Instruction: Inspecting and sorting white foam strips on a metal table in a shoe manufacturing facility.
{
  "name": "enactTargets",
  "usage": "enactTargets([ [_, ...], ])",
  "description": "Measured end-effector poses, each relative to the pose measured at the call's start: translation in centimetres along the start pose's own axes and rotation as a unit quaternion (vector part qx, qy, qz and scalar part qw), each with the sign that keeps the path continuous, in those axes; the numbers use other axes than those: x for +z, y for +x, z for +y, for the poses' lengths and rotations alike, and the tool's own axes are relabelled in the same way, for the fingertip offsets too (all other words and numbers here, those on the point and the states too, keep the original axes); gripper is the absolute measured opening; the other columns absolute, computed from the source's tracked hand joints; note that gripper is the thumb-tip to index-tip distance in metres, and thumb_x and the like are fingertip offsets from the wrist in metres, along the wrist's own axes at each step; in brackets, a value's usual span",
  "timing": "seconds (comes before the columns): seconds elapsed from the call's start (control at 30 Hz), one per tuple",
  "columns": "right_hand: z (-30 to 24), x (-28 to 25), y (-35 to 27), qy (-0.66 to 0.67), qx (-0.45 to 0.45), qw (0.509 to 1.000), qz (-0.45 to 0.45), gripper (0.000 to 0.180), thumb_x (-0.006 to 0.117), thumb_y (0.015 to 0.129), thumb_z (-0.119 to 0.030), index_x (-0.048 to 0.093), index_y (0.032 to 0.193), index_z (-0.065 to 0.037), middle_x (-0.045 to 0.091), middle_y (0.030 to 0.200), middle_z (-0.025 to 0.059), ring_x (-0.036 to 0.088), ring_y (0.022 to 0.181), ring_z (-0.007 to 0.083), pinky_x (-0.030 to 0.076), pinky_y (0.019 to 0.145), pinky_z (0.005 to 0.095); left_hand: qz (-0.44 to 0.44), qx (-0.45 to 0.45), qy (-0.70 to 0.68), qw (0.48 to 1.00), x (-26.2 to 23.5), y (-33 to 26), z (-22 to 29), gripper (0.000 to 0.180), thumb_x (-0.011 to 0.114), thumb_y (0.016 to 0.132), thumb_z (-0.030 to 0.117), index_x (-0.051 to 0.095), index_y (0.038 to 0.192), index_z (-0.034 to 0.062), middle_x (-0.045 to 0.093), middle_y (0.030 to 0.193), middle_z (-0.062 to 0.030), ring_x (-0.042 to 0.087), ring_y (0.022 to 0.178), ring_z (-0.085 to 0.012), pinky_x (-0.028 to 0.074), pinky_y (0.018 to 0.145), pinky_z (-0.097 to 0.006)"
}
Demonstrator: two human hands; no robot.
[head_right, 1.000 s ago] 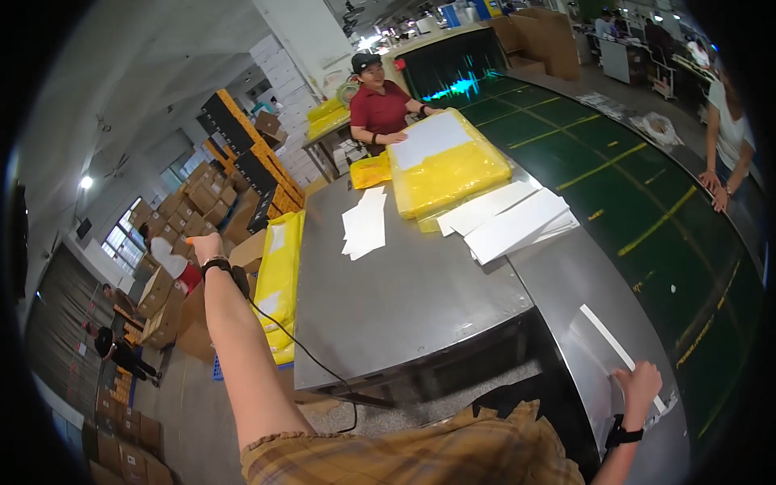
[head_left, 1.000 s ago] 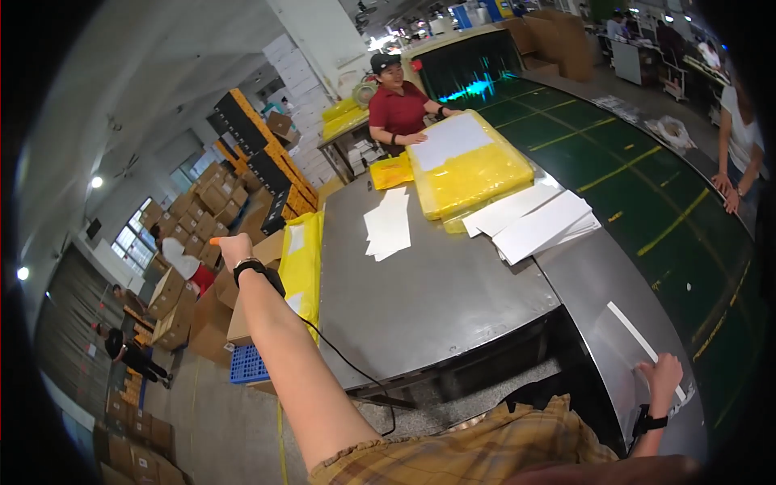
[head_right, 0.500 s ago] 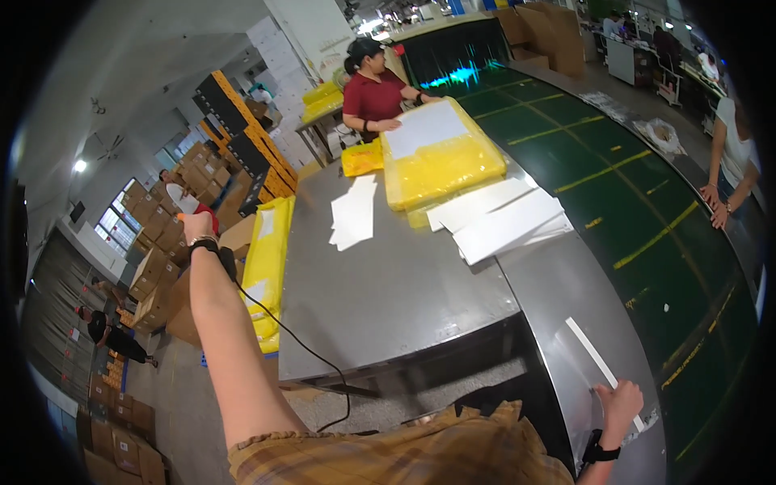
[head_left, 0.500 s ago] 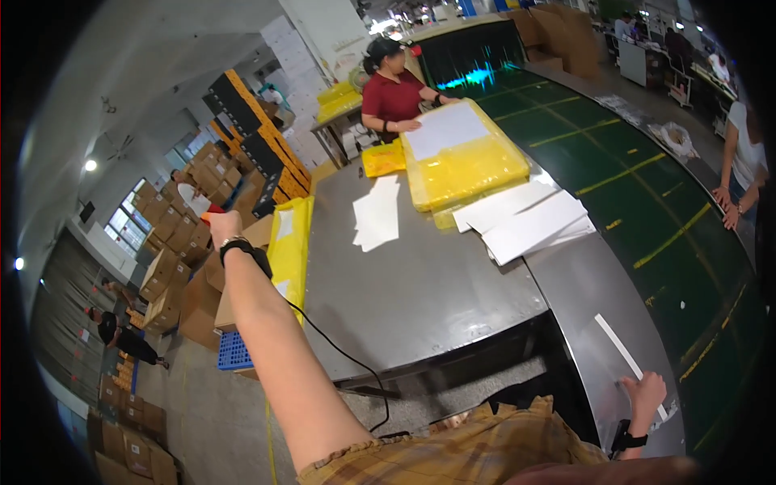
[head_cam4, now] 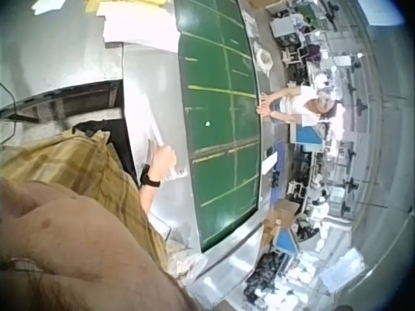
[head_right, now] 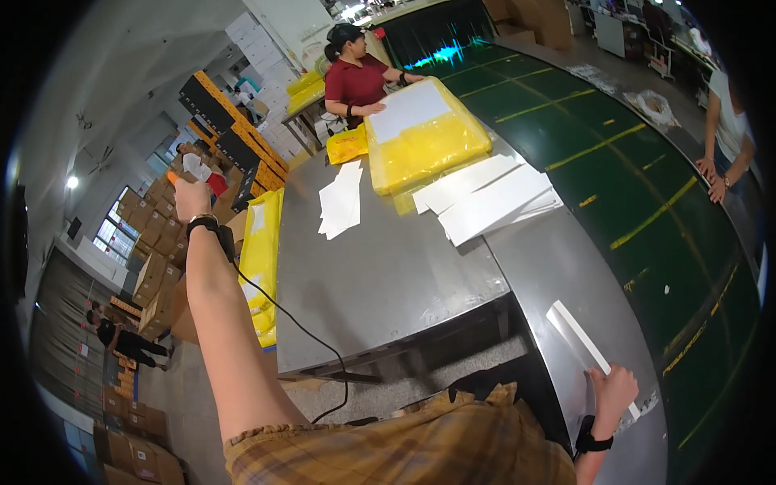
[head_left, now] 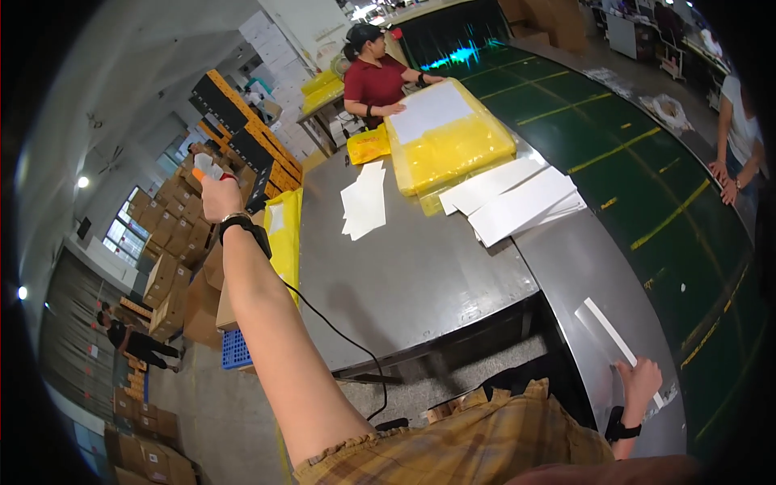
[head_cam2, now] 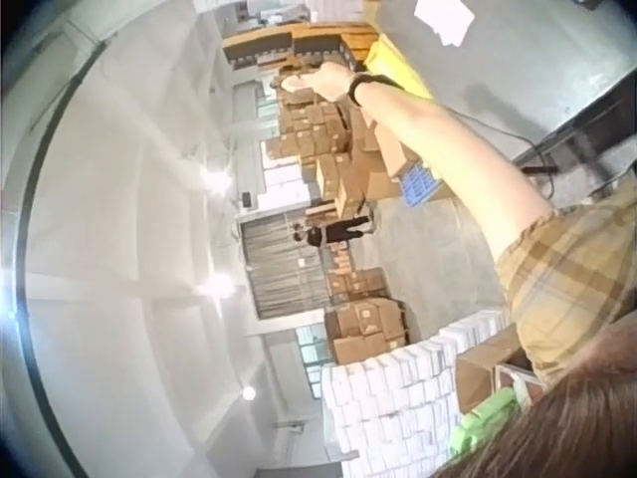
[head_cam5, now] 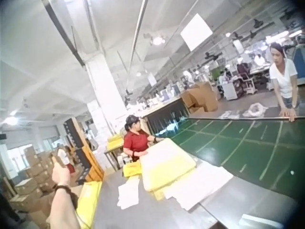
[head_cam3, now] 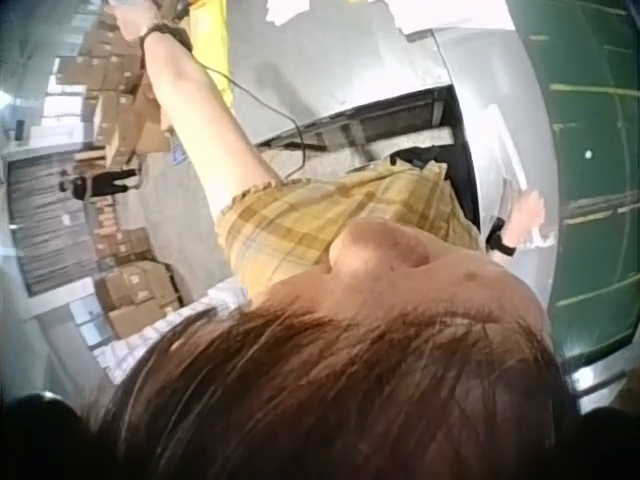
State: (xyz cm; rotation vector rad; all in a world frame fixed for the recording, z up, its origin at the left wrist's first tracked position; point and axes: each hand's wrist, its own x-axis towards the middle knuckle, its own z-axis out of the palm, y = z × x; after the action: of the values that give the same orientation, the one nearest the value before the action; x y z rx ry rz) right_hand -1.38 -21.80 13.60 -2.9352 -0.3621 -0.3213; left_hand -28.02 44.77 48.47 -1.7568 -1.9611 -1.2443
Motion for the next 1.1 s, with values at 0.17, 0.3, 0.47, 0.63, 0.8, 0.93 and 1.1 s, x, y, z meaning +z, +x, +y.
enactTargets([
  [0.17,-0.2,0.7,0.6,0.012,0.008,1.000,-0.014,0.035,0.086,0.058,-0.033,0.070,0.071,-0.005,0.065,0.071,0.0177,0.063,0.073,0.0378,0.049,0.064,0.0456,-0.013,0.008,0.000,1.000,2.0,0.5,0.8,0.041,0.056,0.081,0.023,0.059,0.117,0.0036,0.066,0.113,-0.0239,0.063,0.109,-0.0399,0.050,0.090,-0.049],
  [0.3,-0.4,0.3,0.3,0.028,0.026,0.998,-0.040,0.035,0.086,0.057,-0.033,0.070,0.070,-0.005,0.065,0.070,0.0177,0.063,0.072,0.0376,0.049,0.064,0.0451,-0.024,0.020,-0.015,0.999,2.5,0.1,2.2,0.040,0.054,0.082,0.021,0.060,0.117,0.0035,0.067,0.113,-0.0231,0.063,0.107,-0.0395,0.050,0.090,-0.048],
  [0.47,-0.7,0.0,0.4,0.037,0.046,0.998,-0.031,0.034,0.086,0.056,-0.032,0.071,0.070,-0.005,0.064,0.070,0.0174,0.062,0.072,0.0372,0.048,0.065,0.0450,-0.064,0.056,-0.022,0.996,2.9,0.6,4.9,0.039,0.051,0.083,0.018,0.059,0.117,-0.0001,0.065,0.116,-0.0243,0.062,0.110,-0.0397,0.049,0.092,-0.049],
  [0.63,-0.4,0.4,0.2,0.044,0.024,0.999,-0.005,0.034,0.085,0.056,-0.031,0.070,0.070,-0.005,0.064,0.070,0.0170,0.062,0.073,0.0365,0.047,0.066,0.0445,-0.099,0.054,-0.019,0.993,2.8,0.4,6.0,0.042,0.049,0.083,0.017,0.057,0.121,0.0004,0.063,0.120,-0.0256,0.060,0.113,-0.0411,0.048,0.094,-0.048],
  [0.8,-0.1,0.7,0.2,0.060,0.012,0.998,0.006,0.033,0.085,0.057,-0.030,0.070,0.070,-0.004,0.064,0.069,0.0172,0.061,0.073,0.0362,0.047,0.067,0.0444,-0.109,0.063,-0.031,0.992,2.2,-0.9,8.0,0.043,0.047,0.084,0.015,0.055,0.123,-0.0034,0.061,0.122,-0.0277,0.059,0.116,-0.0399,0.048,0.095,-0.047],
  [0.93,-0.4,0.4,0.2,0.055,0.020,0.998,-0.012,0.032,0.084,0.057,-0.030,0.069,0.069,-0.004,0.064,0.069,0.0166,0.061,0.073,0.0359,0.047,0.067,0.0447,-0.143,0.082,-0.011,0.986,3.1,-1.1,9.0,0.042,0.047,0.086,0.013,0.055,0.125,-0.0031,0.060,0.125,-0.0261,0.058,0.118,-0.0392,0.048,0.096,-0.045],
  [1.1,-0.5,0.2,0.5,0.043,-0.005,0.999,-0.012,0.033,0.084,0.058,-0.033,0.069,0.068,-0.005,0.064,0.069,0.0162,0.062,0.071,0.0364,0.047,0.065,0.0452,-0.186,0.174,0.007,0.967,8.0,1.0,8.7,0.033,0.052,0.088,0.016,0.060,0.114,-0.0030,0.068,0.105,-0.0227,0.068,0.094,-0.0337,0.054,0.076,-0.039],
])
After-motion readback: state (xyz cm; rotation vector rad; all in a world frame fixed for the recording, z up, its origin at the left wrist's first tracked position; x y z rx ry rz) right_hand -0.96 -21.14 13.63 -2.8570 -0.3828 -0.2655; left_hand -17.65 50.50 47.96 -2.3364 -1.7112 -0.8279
